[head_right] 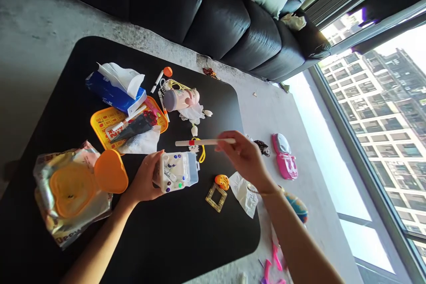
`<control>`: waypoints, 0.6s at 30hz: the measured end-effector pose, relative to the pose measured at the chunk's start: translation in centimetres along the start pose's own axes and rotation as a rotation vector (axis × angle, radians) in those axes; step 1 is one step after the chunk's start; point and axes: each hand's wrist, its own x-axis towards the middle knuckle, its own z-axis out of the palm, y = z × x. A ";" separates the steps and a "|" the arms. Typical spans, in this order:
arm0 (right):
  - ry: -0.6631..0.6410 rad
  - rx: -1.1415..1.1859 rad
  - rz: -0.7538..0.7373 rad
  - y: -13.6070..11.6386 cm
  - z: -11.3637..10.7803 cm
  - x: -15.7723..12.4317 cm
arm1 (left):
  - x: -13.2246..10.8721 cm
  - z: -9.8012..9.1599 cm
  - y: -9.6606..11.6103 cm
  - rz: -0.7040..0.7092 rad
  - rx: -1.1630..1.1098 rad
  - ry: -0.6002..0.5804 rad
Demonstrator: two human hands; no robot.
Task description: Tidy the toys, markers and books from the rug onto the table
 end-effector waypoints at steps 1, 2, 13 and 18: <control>0.055 -0.010 -0.009 -1.0 -0.3 -1.4 | 0.0 0.0 0.0 -0.003 -0.004 0.004; 0.087 -0.041 -0.030 -1.8 -0.2 -2.8 | -0.1 0.1 0.0 -0.004 -0.010 0.008; -0.188 -0.402 -0.340 -6.5 7.0 3.7 | 0.1 -0.2 0.1 -0.063 -0.102 0.064; -0.474 -0.475 -0.517 -8.9 17.0 11.6 | 0.1 -0.3 -0.1 -0.057 -0.107 0.069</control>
